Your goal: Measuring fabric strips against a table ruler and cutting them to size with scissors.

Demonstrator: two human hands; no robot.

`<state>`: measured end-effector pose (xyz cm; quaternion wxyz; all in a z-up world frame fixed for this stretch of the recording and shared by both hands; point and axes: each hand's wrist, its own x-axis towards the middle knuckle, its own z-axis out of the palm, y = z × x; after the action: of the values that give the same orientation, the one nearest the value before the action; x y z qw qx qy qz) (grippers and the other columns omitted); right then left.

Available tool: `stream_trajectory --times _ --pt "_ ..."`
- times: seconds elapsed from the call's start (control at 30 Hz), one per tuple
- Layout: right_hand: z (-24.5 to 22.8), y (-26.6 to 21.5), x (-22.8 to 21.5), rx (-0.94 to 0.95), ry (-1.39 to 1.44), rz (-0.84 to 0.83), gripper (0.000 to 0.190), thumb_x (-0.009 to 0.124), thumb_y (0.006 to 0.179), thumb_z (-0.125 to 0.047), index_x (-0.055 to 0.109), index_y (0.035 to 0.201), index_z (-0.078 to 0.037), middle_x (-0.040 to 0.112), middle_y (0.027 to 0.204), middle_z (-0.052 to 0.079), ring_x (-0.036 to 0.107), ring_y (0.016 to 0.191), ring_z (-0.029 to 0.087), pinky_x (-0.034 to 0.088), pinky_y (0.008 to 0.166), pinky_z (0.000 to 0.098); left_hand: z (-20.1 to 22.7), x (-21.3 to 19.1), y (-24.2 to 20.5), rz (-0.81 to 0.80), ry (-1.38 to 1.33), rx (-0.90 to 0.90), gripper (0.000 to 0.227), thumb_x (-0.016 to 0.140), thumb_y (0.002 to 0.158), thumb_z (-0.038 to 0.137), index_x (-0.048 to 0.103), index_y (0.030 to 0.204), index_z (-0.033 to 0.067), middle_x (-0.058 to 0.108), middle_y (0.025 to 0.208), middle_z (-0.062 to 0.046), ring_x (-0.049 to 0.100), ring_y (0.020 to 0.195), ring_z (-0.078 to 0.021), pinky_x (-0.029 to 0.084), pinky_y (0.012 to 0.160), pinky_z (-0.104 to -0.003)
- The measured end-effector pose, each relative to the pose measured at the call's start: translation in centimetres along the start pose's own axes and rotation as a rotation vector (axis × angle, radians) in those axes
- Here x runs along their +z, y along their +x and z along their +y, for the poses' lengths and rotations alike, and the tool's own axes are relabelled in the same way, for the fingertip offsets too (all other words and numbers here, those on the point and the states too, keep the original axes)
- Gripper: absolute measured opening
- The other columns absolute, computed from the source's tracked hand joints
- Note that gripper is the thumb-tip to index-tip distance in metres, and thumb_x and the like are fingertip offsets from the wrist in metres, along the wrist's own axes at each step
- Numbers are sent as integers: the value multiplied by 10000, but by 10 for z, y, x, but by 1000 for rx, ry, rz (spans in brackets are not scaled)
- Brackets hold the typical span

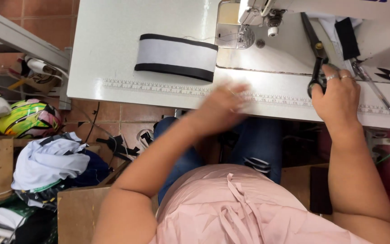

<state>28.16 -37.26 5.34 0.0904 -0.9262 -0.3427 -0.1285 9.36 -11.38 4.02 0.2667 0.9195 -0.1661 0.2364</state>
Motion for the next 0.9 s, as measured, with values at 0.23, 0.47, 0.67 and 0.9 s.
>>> stream_trajectory --times 0.23,0.47,0.67,0.9 --pt "-7 -4 23 -166 85 415 334 579 815 73 738 1109 80 572 1078 200 529 985 381 434 897 464 -109 -131 -28 -273 230 -493 503 675 814 234 543 1285 119 472 1403 -85 349 1339 -303 201 1060 -543" --pt "-9 -2 22 -162 52 425 263 627 816 -1 731 1057 0 638 1073 182 591 971 365 445 863 460 -219 -159 -55 -54 318 -429 436 708 849 376 660 1178 94 601 1254 -128 502 1189 -315 352 971 -450" --pt "-11 2 9 -196 102 404 355 593 778 65 689 1114 2 622 1144 179 598 979 358 451 844 461 -235 -175 -36 -169 400 -518 282 597 927 266 703 1143 119 644 1205 -84 542 1030 -360 386 866 -465" --pt "86 -29 7 321 -199 343 301 723 827 -86 751 1122 -33 602 1037 157 476 943 358 436 759 466 -230 -199 -24 192 391 -292 247 576 837 -23 714 1040 6 696 1096 -163 638 961 -304 489 854 -390"
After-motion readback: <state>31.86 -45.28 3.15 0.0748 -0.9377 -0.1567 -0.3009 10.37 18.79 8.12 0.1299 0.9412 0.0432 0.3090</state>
